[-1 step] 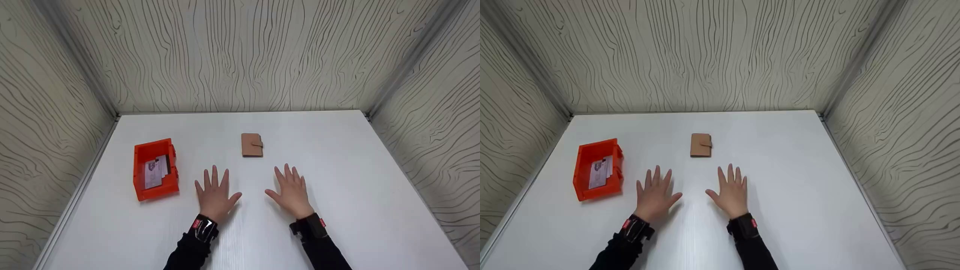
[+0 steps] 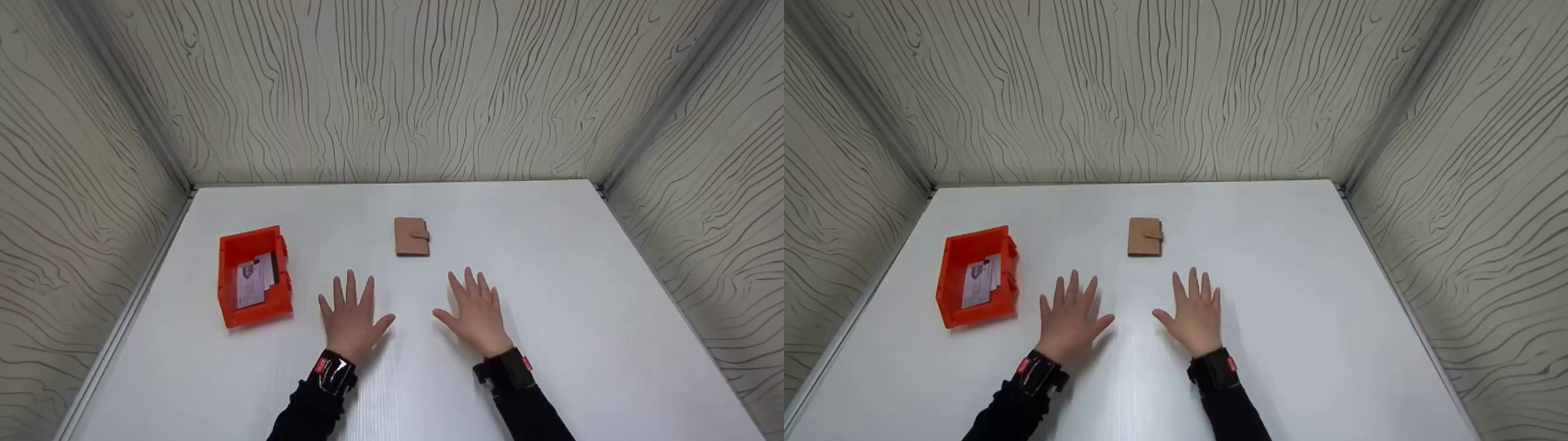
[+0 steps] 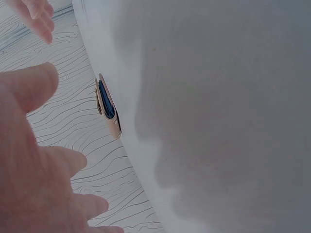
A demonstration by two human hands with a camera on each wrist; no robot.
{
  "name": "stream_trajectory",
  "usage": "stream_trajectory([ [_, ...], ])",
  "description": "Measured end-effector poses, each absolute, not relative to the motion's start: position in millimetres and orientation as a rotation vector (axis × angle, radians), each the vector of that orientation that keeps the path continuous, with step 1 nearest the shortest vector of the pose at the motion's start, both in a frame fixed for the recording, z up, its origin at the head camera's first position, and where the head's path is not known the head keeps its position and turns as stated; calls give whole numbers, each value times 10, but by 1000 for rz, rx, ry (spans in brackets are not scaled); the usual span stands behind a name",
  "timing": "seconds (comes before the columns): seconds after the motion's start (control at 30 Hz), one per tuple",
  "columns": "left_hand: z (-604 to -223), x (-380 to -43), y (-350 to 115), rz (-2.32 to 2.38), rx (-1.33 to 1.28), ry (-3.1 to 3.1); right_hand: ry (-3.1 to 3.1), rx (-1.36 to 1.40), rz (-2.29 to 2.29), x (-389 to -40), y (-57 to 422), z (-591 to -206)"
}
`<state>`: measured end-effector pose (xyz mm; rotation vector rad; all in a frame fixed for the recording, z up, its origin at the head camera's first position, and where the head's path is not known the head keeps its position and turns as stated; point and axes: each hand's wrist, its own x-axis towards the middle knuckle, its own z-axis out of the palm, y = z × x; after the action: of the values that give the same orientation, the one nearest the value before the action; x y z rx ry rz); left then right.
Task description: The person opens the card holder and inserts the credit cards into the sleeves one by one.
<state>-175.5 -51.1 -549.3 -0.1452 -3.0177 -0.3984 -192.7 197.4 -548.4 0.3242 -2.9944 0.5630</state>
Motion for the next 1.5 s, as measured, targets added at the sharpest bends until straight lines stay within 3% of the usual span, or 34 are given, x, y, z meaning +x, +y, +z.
stream_trajectory([
  [0.73,-5409,-1931,-517,-522,-106,-3052,-2963,334,661,-2053,1930,-5458],
  [1.5,-5357,-2554,-248,-1236,-2,-2907,-2939,173,995,-2704,1786,-5377],
])
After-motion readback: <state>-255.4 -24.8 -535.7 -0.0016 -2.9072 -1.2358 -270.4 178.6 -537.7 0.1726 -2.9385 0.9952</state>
